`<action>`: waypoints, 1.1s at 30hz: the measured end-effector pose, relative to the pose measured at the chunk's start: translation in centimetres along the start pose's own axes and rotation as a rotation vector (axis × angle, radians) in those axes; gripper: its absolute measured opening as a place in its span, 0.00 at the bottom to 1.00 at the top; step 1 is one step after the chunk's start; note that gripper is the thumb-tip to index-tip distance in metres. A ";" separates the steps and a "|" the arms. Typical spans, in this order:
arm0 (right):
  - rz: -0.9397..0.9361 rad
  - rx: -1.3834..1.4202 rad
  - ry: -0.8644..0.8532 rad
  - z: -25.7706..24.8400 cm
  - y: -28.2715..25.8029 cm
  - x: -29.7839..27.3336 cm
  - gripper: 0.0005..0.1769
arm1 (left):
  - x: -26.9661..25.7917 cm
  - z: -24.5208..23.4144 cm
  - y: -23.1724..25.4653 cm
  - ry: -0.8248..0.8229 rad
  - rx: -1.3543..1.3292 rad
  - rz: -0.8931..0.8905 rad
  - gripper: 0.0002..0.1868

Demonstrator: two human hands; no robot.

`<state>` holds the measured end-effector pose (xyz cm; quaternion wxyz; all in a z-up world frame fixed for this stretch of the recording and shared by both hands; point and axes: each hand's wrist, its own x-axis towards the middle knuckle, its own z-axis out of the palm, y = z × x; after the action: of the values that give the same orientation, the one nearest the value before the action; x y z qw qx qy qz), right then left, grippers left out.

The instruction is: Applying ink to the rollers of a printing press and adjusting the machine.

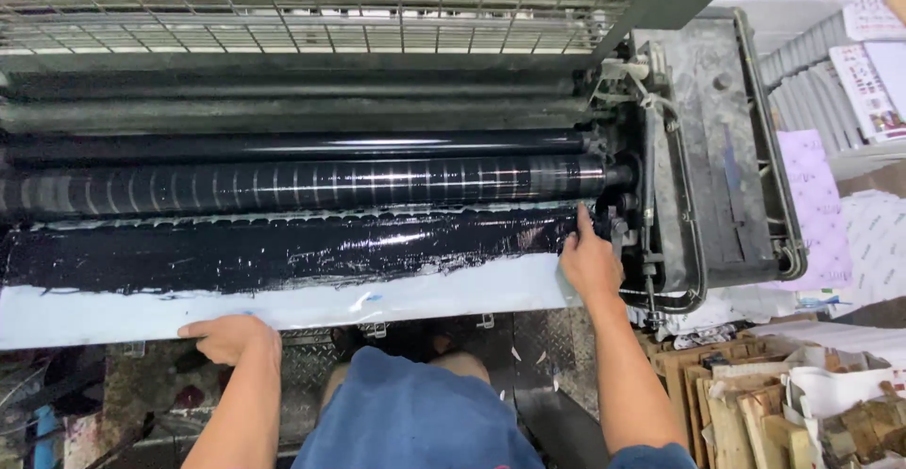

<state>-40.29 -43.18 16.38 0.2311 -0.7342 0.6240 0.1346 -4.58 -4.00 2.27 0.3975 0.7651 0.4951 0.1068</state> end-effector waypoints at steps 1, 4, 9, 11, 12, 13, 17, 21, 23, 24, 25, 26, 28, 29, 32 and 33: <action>0.008 -0.004 -0.010 0.1 0.0 0.4 0.35 | 0.9 0.5 -0.6 -0.004 0.013 0.004 0.43; 0.023 -0.012 -0.036 0.3 0.3 1.0 0.36 | 0.6 0.0 -1.1 -0.009 0.041 0.008 0.42; 0.011 -0.074 0.052 1.3 0.5 1.8 0.42 | -0.3 -1.6 -0.2 -0.076 0.100 -0.014 0.49; 0.022 -0.081 0.043 1.4 0.2 2.2 0.42 | -0.5 -1.9 0.2 -0.091 0.090 0.001 0.49; 0.022 -0.086 0.038 1.5 0.3 2.5 0.42 | -0.6 -1.8 0.1 -0.088 0.095 -0.002 0.49; -0.001 -0.098 0.056 1.6 0.4 2.8 0.41 | -0.7 -1.8 0.1 -0.096 0.089 -0.014 0.49; -0.042 -0.139 0.088 2.0 0.2 3.3 0.41 | 0.3 -1.3 -0.5 -0.097 0.096 -0.013 0.50; -0.090 -0.178 0.109 2.5 0.5 4.2 0.39 | -0.7 -2.0 0.4 -0.139 0.090 -0.018 0.49; -0.105 -0.227 0.032 1.4 -0.3 3.7 0.38 | -1.2 -2.6 1.0 -0.132 0.085 -0.040 0.49; -0.105 -0.230 0.029 1.4 -0.2 4.0 0.38 | -0.8 -2.4 0.4 -0.130 0.088 -0.041 0.49; -0.102 -0.239 0.038 1.5 -0.1 4.3 0.35 | -0.3 -2.2 -0.1 -0.114 0.085 -0.027 0.48; -0.096 -0.245 0.055 1.3 -0.1 4.9 0.33 | -0.1 -1.5 -0.5 -0.108 0.076 -0.011 0.47; -0.093 -0.232 0.050 1.9 0.1 6.0 0.28 | 0.6 -1.0 -0.9 -0.095 0.068 0.000 0.46; -0.093 -0.221 0.037 2.1 0.4 6.3 0.23 | 0.9 -0.9 -1.2 -0.075 0.062 0.011 0.45; -0.086 -0.222 -0.014 2.9 1.6 8.5 0.21 | 1.2 -0.8 -1.8 -0.093 0.069 0.024 0.47; -0.089 -0.223 -0.012 2.7 0.5 8.4 0.21 | 1.0 -1.0 -1.2 -0.093 0.066 0.022 0.47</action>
<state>-38.98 -49.05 9.84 0.1574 -0.7815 0.5707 0.1971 -5.45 -2.42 1.84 0.3934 0.7873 0.4711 0.0592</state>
